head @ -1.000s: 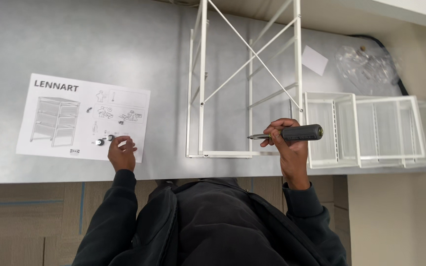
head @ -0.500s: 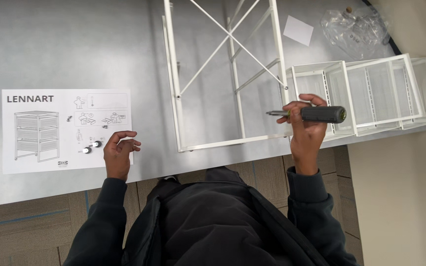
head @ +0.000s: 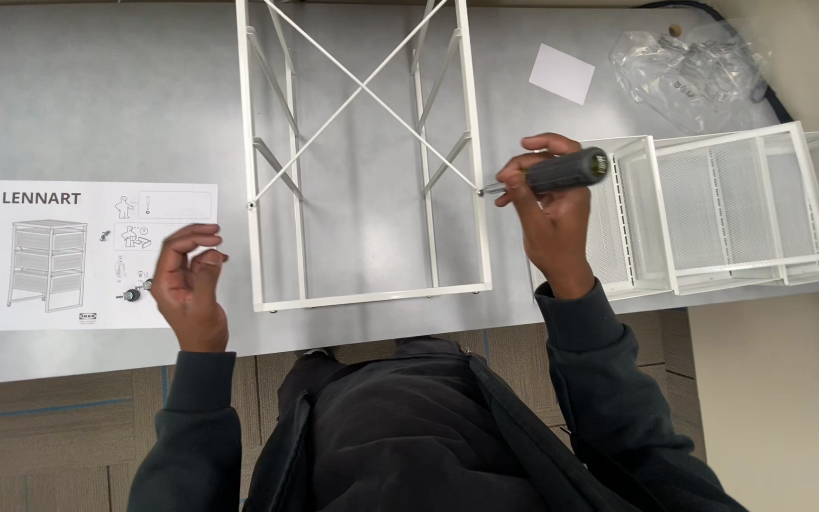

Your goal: The person uses a screwdriver to attach metal frame components and then picks up white mesh shelves.

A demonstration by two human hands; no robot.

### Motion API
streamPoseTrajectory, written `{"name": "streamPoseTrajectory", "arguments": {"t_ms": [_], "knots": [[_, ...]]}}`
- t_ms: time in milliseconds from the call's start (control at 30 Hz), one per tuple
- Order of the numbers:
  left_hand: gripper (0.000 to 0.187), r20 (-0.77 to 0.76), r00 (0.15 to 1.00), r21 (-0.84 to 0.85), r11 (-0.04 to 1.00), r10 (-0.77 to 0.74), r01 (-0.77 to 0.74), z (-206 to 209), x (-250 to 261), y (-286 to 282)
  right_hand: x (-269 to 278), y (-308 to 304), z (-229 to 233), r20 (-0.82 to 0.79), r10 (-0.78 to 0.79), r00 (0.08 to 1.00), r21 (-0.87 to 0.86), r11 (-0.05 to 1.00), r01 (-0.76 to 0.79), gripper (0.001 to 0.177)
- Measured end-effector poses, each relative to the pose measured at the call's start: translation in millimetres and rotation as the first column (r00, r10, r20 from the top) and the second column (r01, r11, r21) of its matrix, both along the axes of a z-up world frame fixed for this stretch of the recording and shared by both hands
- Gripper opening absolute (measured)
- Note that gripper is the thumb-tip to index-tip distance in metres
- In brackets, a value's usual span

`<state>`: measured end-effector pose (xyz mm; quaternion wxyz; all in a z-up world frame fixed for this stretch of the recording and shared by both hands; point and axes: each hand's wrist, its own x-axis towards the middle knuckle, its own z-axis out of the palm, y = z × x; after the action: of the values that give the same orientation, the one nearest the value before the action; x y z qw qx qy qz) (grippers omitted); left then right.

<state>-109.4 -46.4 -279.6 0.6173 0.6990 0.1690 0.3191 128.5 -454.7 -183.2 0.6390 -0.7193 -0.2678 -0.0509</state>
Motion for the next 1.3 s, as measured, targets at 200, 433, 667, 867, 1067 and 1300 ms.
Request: {"name": "streamPoseTrajectory", "arguments": {"t_ms": [200,433,667,867,1067,1300], "knots": [[0.021,0.083,0.994,0.235,0.971,-0.072,0.050,57.6,21.3,-15.7,11.6,1.1,8.8,0.003,0.088,0.996,-0.117,0.989,-0.087,0.040],[0.024,0.106,0.977,0.352,0.926,-0.187,0.139,124.8,60.9,-61.8,23.6,-2.1,20.7,-0.064,0.197,0.978,-0.084,0.976,-0.202,0.043],[0.018,0.060,0.942,0.464,0.845,-0.330,0.266,161.0,91.9,-88.0,31.5,-1.6,17.8,-0.125,0.263,0.957,-0.171,0.944,-0.282,0.040],[0.012,0.011,0.894,0.559,0.744,-0.448,0.366,203.8,123.6,-111.9,44.8,-3.4,18.9,-0.141,0.337,0.931,-0.188,0.914,-0.359,0.041],[0.035,-0.340,0.729,0.736,0.314,-0.594,0.599,272.5,165.7,-144.3,54.1,4.7,48.4,-0.225,0.453,0.863,-0.381,0.774,-0.506,0.026],[0.036,-0.610,0.627,0.767,-0.161,-0.485,0.621,272.8,203.9,-164.1,80.8,2.2,41.3,-0.419,0.625,0.659,-0.367,0.547,-0.752,0.019]]}}
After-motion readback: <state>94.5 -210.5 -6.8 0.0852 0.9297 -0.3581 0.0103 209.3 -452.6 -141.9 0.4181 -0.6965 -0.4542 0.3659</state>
